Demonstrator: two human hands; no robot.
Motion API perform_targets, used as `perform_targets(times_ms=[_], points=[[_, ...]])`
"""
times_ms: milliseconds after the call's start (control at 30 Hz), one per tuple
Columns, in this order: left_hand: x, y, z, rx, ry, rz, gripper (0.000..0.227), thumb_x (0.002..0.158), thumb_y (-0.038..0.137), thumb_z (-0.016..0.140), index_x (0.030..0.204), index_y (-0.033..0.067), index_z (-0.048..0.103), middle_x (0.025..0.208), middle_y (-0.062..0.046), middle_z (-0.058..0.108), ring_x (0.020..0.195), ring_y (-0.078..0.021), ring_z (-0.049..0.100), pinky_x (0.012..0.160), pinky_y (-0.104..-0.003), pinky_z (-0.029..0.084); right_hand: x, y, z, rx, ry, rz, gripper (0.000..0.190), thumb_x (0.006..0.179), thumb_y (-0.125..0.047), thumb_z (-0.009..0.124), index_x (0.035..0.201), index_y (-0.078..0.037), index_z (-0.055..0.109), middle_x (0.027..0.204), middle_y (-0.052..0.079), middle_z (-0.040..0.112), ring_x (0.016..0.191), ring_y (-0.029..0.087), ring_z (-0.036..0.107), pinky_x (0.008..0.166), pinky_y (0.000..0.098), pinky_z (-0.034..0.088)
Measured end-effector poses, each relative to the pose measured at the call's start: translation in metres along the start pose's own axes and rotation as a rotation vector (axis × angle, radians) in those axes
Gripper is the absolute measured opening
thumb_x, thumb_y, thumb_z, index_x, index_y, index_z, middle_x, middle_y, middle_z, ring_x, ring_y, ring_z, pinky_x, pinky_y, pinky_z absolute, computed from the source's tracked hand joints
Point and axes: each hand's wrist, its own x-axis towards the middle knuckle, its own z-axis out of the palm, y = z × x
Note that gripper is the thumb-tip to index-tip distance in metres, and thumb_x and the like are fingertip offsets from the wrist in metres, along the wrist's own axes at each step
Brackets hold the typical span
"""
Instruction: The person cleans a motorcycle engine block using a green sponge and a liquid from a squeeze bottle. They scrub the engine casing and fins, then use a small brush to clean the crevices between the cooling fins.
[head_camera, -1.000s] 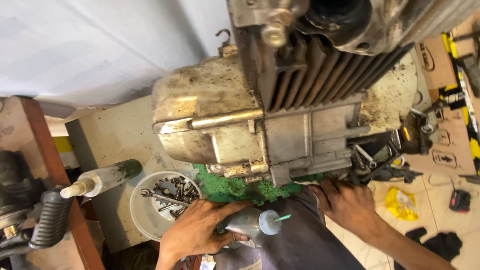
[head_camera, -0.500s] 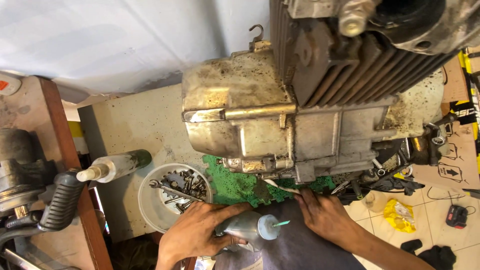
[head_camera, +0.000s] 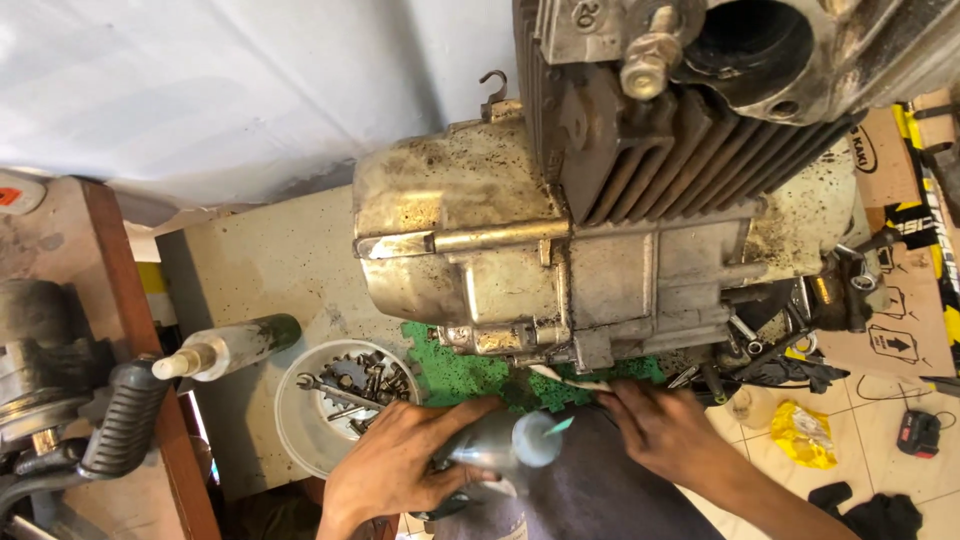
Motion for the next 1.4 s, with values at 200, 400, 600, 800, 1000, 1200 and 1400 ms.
perform_targets(times_ms=[200,400,600,800,1000,1200,1400], points=[[0.004,0.004,0.003,-0.054,-0.010,-0.001,0.066,0.082,0.036,0.080,0.141,0.0155,0.059,0.088,-0.014,0.080,0.070,-0.0324,0.075,0.068,-0.045,0.056,0.004,-0.014,-0.098,-0.153,0.292,-0.223,0.019,0.079,-0.010,0.073,0.098,-0.008,0.070,0.088,0.009,0.075,0.068,0.022,0.070,0.057,0.0324,0.058],[0.009,0.009,0.001,-0.064,0.012,0.034,0.065,0.080,0.038,0.081,0.137,0.0138,0.061,0.088,-0.014,0.080,0.069,-0.0322,0.076,0.065,-0.044,0.056,0.021,-0.013,-0.150,-0.167,0.452,-0.185,0.031,0.082,-0.011,0.077,0.109,0.003,0.070,0.077,0.010,0.074,0.058,0.013,0.070,0.047,0.0264,0.054],[0.008,0.003,0.002,-0.106,0.086,0.149,0.065,0.083,0.039,0.081,0.138,0.0109,0.062,0.093,-0.015,0.080,0.079,-0.0335,0.078,0.071,-0.043,0.059,0.049,-0.041,-0.164,-0.356,0.447,-0.094,0.011,0.091,-0.002,0.069,0.100,0.004,0.069,0.079,0.019,0.072,0.063,0.023,0.070,0.052,0.0346,0.055],[0.015,0.015,0.001,-0.113,0.122,0.230,0.066,0.082,0.042,0.083,0.135,0.0072,0.064,0.099,-0.015,0.080,0.084,-0.0336,0.079,0.077,-0.043,0.061,0.022,-0.018,-0.197,-0.126,0.264,-0.142,0.019,0.081,-0.015,0.079,0.089,-0.007,0.064,0.081,0.011,0.071,0.071,0.020,0.074,0.060,0.0296,0.059],[0.021,0.030,0.008,-0.115,0.098,0.262,0.072,0.077,0.045,0.087,0.135,0.0075,0.066,0.114,-0.015,0.079,0.102,-0.0347,0.078,0.090,-0.044,0.058,0.038,-0.006,-0.204,-0.061,0.337,-0.229,0.014,0.086,-0.011,0.078,0.095,-0.005,0.069,0.082,0.006,0.074,0.067,0.015,0.074,0.055,0.0272,0.057],[0.012,0.018,0.042,0.024,0.212,0.167,0.076,0.068,0.042,0.092,0.134,0.0107,0.072,0.131,-0.010,0.073,0.123,-0.0313,0.064,0.106,-0.045,0.046,0.014,0.036,-0.206,-0.114,0.356,-0.084,0.007,0.089,-0.007,0.074,0.096,-0.007,0.075,0.088,0.010,0.077,0.060,0.013,0.072,0.049,0.0257,0.056],[0.024,0.021,0.043,-0.029,0.340,0.263,0.064,0.075,0.043,0.089,0.127,0.0088,0.074,0.129,-0.008,0.077,0.124,-0.0254,0.071,0.109,-0.040,0.049,0.010,0.049,-0.236,0.046,0.088,-0.307,0.024,0.080,-0.027,0.083,0.098,-0.012,0.077,0.081,0.000,0.076,0.065,0.014,0.075,0.052,0.0283,0.057]])
